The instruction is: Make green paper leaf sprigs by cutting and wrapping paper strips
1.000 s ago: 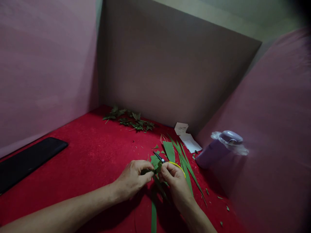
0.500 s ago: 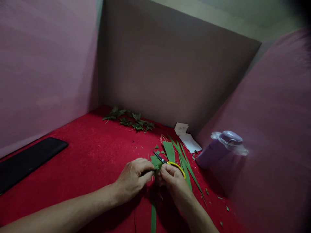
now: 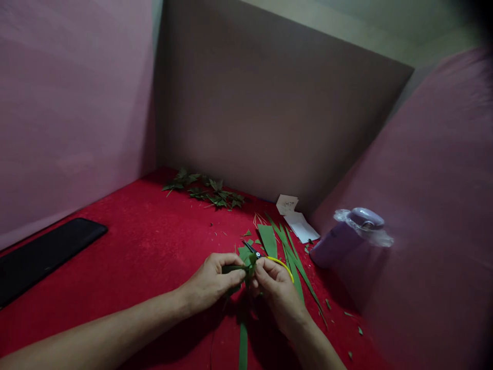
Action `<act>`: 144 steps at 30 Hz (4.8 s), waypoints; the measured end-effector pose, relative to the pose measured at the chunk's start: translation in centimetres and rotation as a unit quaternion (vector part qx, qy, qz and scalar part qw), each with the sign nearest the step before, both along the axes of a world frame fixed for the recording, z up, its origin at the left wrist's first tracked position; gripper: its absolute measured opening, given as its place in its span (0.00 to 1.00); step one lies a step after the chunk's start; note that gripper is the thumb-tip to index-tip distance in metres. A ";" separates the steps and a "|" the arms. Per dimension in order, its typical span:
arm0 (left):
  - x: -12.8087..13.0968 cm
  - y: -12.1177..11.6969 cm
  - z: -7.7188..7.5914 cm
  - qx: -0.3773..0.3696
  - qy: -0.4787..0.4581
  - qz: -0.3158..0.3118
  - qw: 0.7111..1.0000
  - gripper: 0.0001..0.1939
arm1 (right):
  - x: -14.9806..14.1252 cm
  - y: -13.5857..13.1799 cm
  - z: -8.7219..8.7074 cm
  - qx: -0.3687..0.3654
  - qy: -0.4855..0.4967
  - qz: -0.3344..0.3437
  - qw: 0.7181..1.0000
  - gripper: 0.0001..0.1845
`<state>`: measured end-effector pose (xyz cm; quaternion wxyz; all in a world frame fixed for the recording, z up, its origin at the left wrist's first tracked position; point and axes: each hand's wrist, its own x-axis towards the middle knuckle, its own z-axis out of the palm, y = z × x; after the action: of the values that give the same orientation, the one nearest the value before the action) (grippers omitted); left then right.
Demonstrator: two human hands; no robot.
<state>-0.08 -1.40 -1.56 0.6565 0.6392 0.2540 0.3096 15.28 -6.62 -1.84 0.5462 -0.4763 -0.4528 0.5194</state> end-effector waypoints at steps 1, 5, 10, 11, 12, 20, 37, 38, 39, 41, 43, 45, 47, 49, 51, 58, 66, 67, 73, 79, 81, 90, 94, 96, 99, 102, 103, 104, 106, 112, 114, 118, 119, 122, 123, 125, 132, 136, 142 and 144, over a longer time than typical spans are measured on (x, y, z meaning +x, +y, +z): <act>0.0 0.0 0.0 0.001 0.004 0.004 1.000 0.10 | -0.1 0.0 0.1 0.005 -0.002 -0.014 1.000 0.16; -0.1 -0.1 0.1 -0.009 0.021 0.009 1.000 0.11 | -0.2 -0.3 0.0 0.074 -0.092 -0.089 0.989 0.15; -0.1 0.0 -0.4 -0.027 0.019 -0.003 0.999 0.12 | -0.2 -0.8 -0.6 0.178 -0.274 -0.111 0.939 0.17; -0.1 0.1 -0.5 -0.025 0.018 -0.002 1.000 0.12 | -0.2 -0.8 -0.7 0.179 -0.277 -0.109 0.938 0.17; 0.0 0.2 -0.6 -0.021 0.019 -0.001 1.000 0.11 | -0.2 -0.8 -0.6 0.176 -0.272 -0.107 0.940 0.17; -0.1 0.1 0.1 -0.060 -0.010 -0.043 0.997 0.10 | 0.3 -0.3 0.4 0.068 -0.079 -0.007 0.994 0.15; 0.0 0.1 -0.1 -0.088 0.011 -0.027 0.996 0.11 | 1.0 -0.2 0.1 0.047 0.001 0.045 0.998 0.13; 0.0 0.1 0.0 -0.097 0.010 -0.028 0.995 0.11 | 1.0 -0.2 0.0 0.042 0.004 0.046 0.998 0.13; 0.0 0.0 0.0 -0.104 0.010 -0.027 0.994 0.11 | 1.0 -0.2 0.0 0.036 0.009 0.048 0.998 0.13; 0.0 -0.1 0.1 -0.107 0.015 -0.026 0.994 0.11 | 1.0 -0.2 -0.1 0.027 0.023 0.054 0.998 0.13; 0.0 -0.2 0.2 -0.102 0.022 -0.024 0.994 0.11 | 1.0 -0.2 -0.2 0.021 0.039 0.062 0.997 0.13; 0.0 -0.2 0.2 -0.098 0.027 -0.023 0.995 0.11 | 1.0 -0.2 -0.2 0.016 0.055 0.069 0.996 0.13; 0.1 -0.2 0.1 -0.096 0.027 -0.020 0.995 0.11 | 1.0 -0.2 -0.2 0.010 0.063 0.075 0.995 0.14; 0.1 -0.1 0.0 -0.093 0.024 -0.018 0.995 0.10 | 0.9 -0.2 -0.2 0.008 0.064 0.076 0.995 0.15; 0.2 0.1 -0.2 -0.091 0.020 -0.017 0.995 0.10 | 0.8 -0.1 -0.1 0.013 0.060 0.070 0.996 0.17; 0.1 0.2 -0.1 -0.089 0.002 -0.014 0.996 0.10 | 0.7 0.0 -0.4 0.056 0.028 0.016 0.998 0.12; 0.1 0.2 0.0 -0.070 0.007 -0.010 0.997 0.10 | 0.5 0.1 -0.2 0.043 -0.020 -0.003 0.999 0.14; 0.1 0.2 0.0 -0.069 0.009 -0.010 0.998 0.10 | 0.5 0.0 -0.1 0.045 -0.023 -0.007 0.999 0.15; 0.0 0.3 0.0 -0.069 0.024 -0.008 0.997 0.09 | 0.4 -0.4 0.0 0.074 -0.065 -0.031 0.995 0.13; 0.0 0.2 -0.1 -0.066 0.035 -0.001 0.997 0.08 | 0.0 -0.5 0.1 0.064 -0.076 -0.030 0.995 0.13; 0.0 0.1 0.0 -0.062 0.038 -0.001 0.997 0.08 | 0.1 -0.5 0.2 0.065 -0.080 -0.024 0.994 0.13; 0.0 0.1 0.6 -0.088 0.047 0.004 0.995 0.09 | 0.6 -0.4 0.1 0.089 -0.082 -0.028 0.992 0.17; 0.0 0.2 0.5 -0.079 0.048 0.003 0.996 0.09 | 0.3 -0.4 0.1 0.089 -0.078 -0.042 0.992 0.13; 0.0 0.2 0.4 -0.075 0.048 0.003 0.996 0.09 | 0.2 -0.4 0.2 0.084 -0.080 -0.054 0.992 0.14; 0.0 0.2 0.2 -0.064 0.047 0.001 0.997 0.08 | 0.1 -0.4 0.3 0.075 -0.091 -0.063 0.991 0.15; -0.1 0.2 0.0 -0.048 0.053 -0.003 0.997 0.07 | 0.0 -0.4 0.3 0.065 -0.090 -0.062 0.992 0.14; -0.1 0.2 -0.1 -0.043 0.056 -0.003 0.997 0.06 | 0.0 -0.4 0.3 0.066 -0.085 -0.063 0.992 0.14; 0.0 0.2 -0.1 -0.039 0.059 -0.003 0.998 0.06 | 0.0 -0.5 0.3 0.067 -0.079 -0.064 0.993 0.13; 0.0 0.1 -0.1 -0.030 0.063 -0.004 0.998 0.06 | 0.0 -0.5 0.3 0.070 -0.070 -0.064 0.993 0.12; -0.2 -0.2 0.0 -0.008 0.066 -0.012 0.998 0.06 | 0.4 -0.4 0.1 0.073 -0.081 -0.059 0.992 0.13; -0.2 -0.2 -0.1 -0.005 0.064 -0.012 0.998 0.05 | 0.5 -0.3 0.0 0.075 -0.083 -0.054 0.992 0.12; -0.1 0.0 -0.3 -0.023 0.065 -0.009 0.998 0.05 | 0.6 -0.2 0.0 0.075 -0.076 -0.055 0.993 0.13; -0.1 0.0 -0.3 -0.025 0.066 -0.008 0.997 0.05 | 0.5 -0.2 0.0 0.072 -0.075 -0.052 0.993 0.13; -0.1 0.0 -0.3 -0.019 0.066 -0.008 0.998 0.06 | 0.2 -0.3 0.2 0.062 -0.074 -0.039 0.995 0.14; -0.1 -0.1 -0.2 -0.017 0.065 -0.011 0.998 0.07 | 0.2 -0.3 0.2 0.060 -0.072 -0.036 0.995 0.13; -0.1 -0.2 -0.1 -0.014 0.059 -0.015 0.998 0.09 | 0.1 -0.3 0.3 0.058 -0.062 -0.035 0.996 0.13; -0.2 -0.1 0.0 -0.026 0.048 -0.019 0.998 0.07 | 0.0 -0.5 0.3 0.064 -0.035 -0.033 0.997 0.12; -0.2 -0.2 0.2 -0.028 0.050 -0.018 0.998 0.07 | 0.0 -0.4 0.2 0.068 -0.020 -0.035 0.997 0.12; -0.1 -0.3 0.4 -0.036 0.054 -0.010 0.998 0.07 | 0.4 -0.2 -0.2 0.071 -0.022 -0.047 0.996 0.13; -0.1 -0.3 0.1 -0.033 0.047 -0.016 0.998 0.07 | 0.3 -0.2 -0.1 0.064 -0.034 -0.045 0.996 0.14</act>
<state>-0.15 -1.71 -1.48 0.6695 0.6350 0.2845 0.2599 15.59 -6.85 -1.96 0.5828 -0.4773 -0.4814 0.4481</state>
